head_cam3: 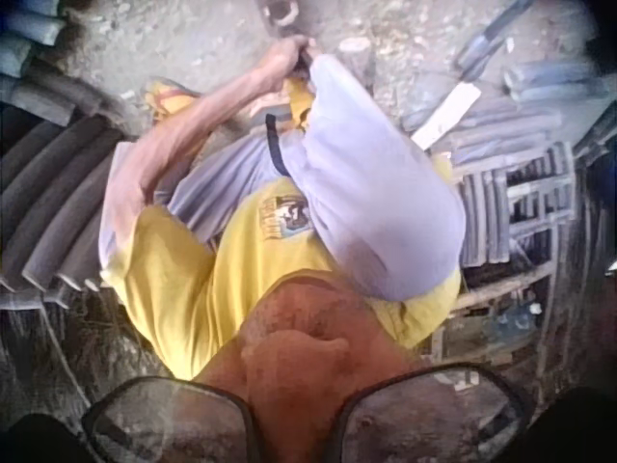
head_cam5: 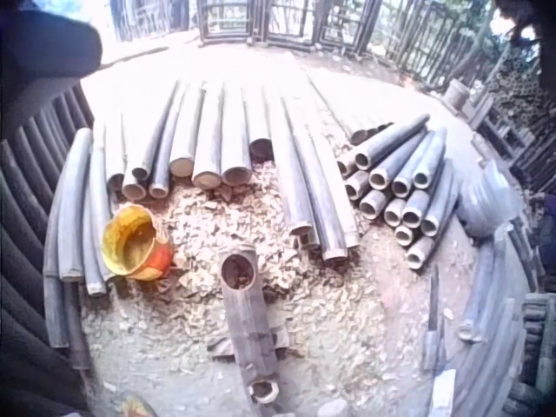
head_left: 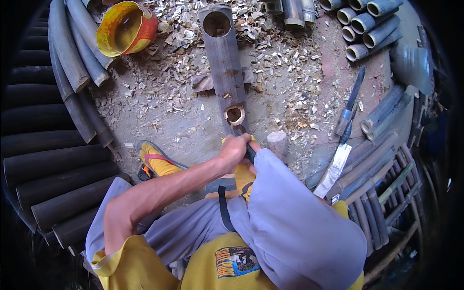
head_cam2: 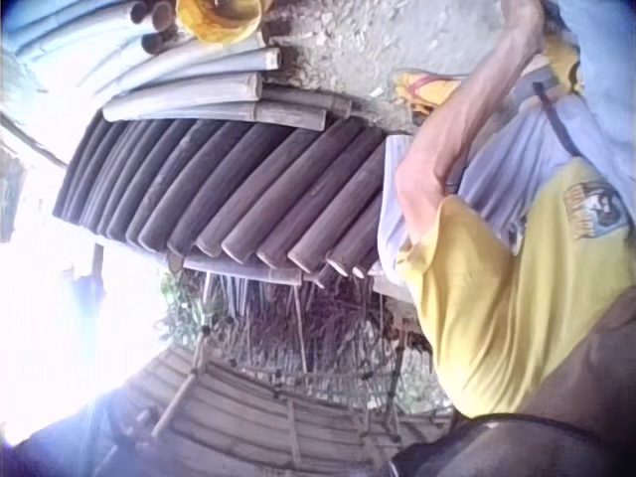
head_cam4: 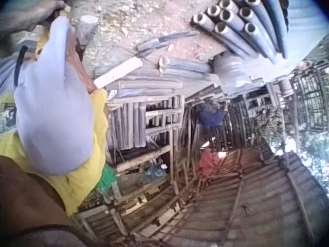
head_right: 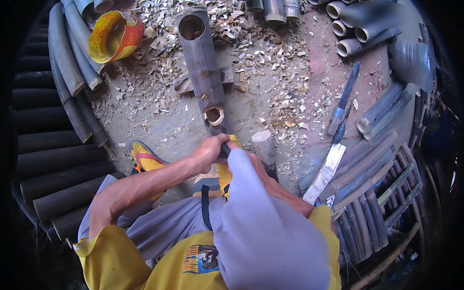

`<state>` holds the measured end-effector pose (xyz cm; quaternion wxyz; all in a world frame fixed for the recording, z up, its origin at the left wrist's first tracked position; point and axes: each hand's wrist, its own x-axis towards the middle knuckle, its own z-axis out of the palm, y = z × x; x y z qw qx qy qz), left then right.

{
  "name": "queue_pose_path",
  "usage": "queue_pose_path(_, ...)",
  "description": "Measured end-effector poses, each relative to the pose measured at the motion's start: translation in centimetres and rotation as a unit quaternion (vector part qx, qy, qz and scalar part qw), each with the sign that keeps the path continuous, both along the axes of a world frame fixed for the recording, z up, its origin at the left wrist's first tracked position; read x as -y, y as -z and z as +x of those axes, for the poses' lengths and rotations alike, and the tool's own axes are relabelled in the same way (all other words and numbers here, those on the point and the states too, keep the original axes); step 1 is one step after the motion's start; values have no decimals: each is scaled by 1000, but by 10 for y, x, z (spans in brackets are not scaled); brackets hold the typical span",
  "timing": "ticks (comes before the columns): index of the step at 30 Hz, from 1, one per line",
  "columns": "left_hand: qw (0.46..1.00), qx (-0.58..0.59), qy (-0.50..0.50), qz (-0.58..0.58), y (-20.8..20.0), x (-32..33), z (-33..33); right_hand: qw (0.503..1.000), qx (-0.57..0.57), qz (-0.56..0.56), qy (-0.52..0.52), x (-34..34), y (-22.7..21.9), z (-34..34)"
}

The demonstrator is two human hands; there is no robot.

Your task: The person sits on the ground and uses a knife and a wooden mallet to carve a hole into a vertical bamboo tube. They repeatedly strike the knife with the mallet to remove material, occasionally using a chisel to refine the opening. The person also uses a yellow bucket to collect debris and inspects the bamboo piece periodically.

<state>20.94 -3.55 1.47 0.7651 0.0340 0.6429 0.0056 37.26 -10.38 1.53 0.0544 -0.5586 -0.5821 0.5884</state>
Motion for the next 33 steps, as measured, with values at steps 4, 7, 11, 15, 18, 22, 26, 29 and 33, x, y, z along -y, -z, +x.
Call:
queue_pose_path(4,986,58,109,109,30,2,22,995,89,50,15,-15,-9,10)
queue_pose_path(7,989,71,-117,58,2,-28,30,961,197,25,-193,-105,-49,14)
queue_pose_path(11,896,208,-390,53,0,-19,31,861,260,154,-409,-155,-58,8)
queue_pose_path(15,671,371,-642,16,7,-6,27,658,236,327,-636,-202,-64,-42)
queue_pose_path(18,596,412,-689,22,9,-2,38,537,203,439,-691,-209,-49,-48)
queue_pose_path(22,704,312,-637,-37,-11,9,60,715,201,281,-607,-187,-48,6)
queue_pose_path(26,914,140,-374,-68,-7,0,42,884,189,60,-424,-140,-38,19)
queue_pose_path(29,995,77,-67,-19,5,-4,8,982,70,-25,-175,-59,-8,9)
queue_pose_path(33,989,62,131,-7,7,-23,-9,991,64,-119,-13,-31,-8,-19)
